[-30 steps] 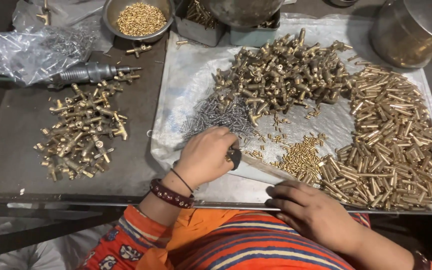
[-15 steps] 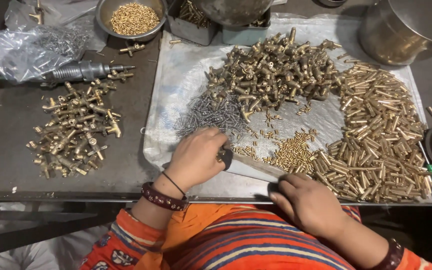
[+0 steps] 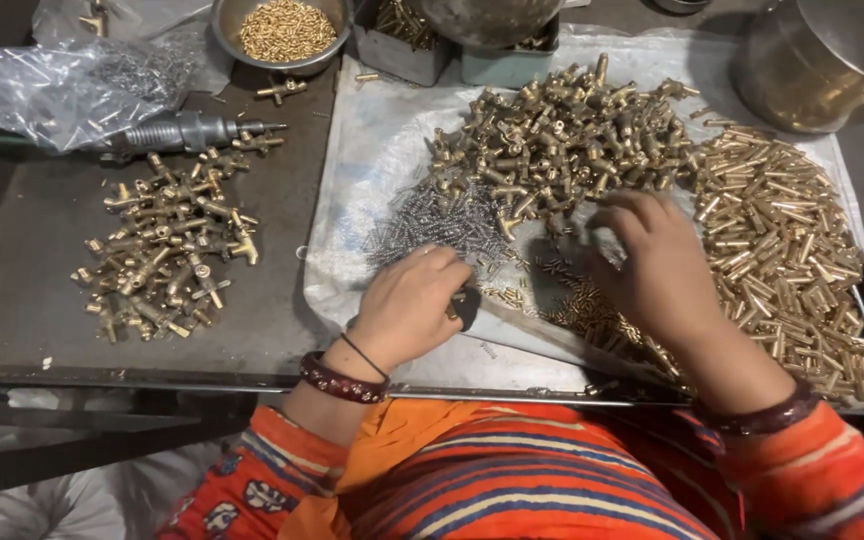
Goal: Assembling small brass valve components and fittings by hand at a workbench.
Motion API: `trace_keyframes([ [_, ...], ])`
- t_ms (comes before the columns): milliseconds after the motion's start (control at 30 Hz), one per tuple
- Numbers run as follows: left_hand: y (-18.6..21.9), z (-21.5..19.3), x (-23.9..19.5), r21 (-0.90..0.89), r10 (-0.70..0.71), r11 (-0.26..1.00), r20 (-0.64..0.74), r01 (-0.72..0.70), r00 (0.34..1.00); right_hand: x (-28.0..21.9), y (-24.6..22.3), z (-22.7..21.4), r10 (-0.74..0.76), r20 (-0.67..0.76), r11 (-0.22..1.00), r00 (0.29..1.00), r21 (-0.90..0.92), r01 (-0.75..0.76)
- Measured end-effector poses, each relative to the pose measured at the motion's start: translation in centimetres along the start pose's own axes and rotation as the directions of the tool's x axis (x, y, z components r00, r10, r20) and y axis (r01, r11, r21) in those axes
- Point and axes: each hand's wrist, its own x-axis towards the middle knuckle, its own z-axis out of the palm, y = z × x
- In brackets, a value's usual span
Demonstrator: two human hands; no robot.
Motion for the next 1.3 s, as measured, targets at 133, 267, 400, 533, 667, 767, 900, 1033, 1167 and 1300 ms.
trace_keyframes([
  [133, -0.7, 0.1, 0.3, 0.004, 0.020, 1.000, -0.038, -0.020, 0.999, -3.3, -4.5, 1.6, 0.123, 0.134, 0.902, 0.983, 0.397, -0.167],
  [267, -0.7, 0.1, 0.4, -0.035, -0.009, 0.999, 0.020, 0.010, 1.000, -3.6, -9.4, 3.5, -0.336, 0.264, 0.694, 0.904, 0.718, 0.048],
  [400, -1.2, 0.2, 0.4, -0.058, -0.004, 0.998, 0.015, 0.005, 1.000, -1.3, -12.0, 4.8, -0.556, 0.272, 0.650, 0.786, 0.732, 0.206],
  [533, -1.2, 0.4, 0.1, -0.062, -0.008, 0.998, 0.006, 0.008, 1.000, -0.1, -12.8, 5.4, -0.589, 0.489, 0.681, 0.643, 0.729, 0.069],
  [667, -1.3, 0.3, -0.1, -0.056, 0.037, 0.998, -0.043, -0.040, 0.998, -2.1, -10.9, 4.7, -0.535, 0.441, 0.681, 0.720, 0.730, 0.059],
  [767, -1.1, -0.4, -0.2, -0.073, 0.051, 0.996, -0.043, -0.054, 0.998, -4.5, -8.0, 2.6, -0.455, 0.354, 0.707, 0.817, 0.702, 0.090],
  [900, -0.5, -0.5, 0.0, -0.087, 0.041, 0.995, -0.017, -0.042, 0.999, -9.5, -4.5, -0.4, -0.246, 0.411, 0.831, 0.878, 0.556, -0.028],
  [1033, -0.5, -0.3, 0.2, -0.076, 0.028, 0.997, -0.006, -0.028, 1.000, -12.4, -3.1, -2.0, -0.088, 0.433, 0.900, 0.897, 0.420, -0.115],
  [1167, -0.8, 0.1, 0.0, -0.073, 0.017, 0.997, -0.019, -0.018, 1.000, -14.0, -2.3, -2.8, -0.007, 0.391, 0.948, 0.920, 0.295, -0.118],
  [1300, -0.8, 0.1, -0.3, -0.078, 0.027, 0.996, -0.053, -0.031, 0.998, -15.3, -2.2, -2.8, 0.072, 0.287, 0.981, 0.955, 0.151, -0.119],
])
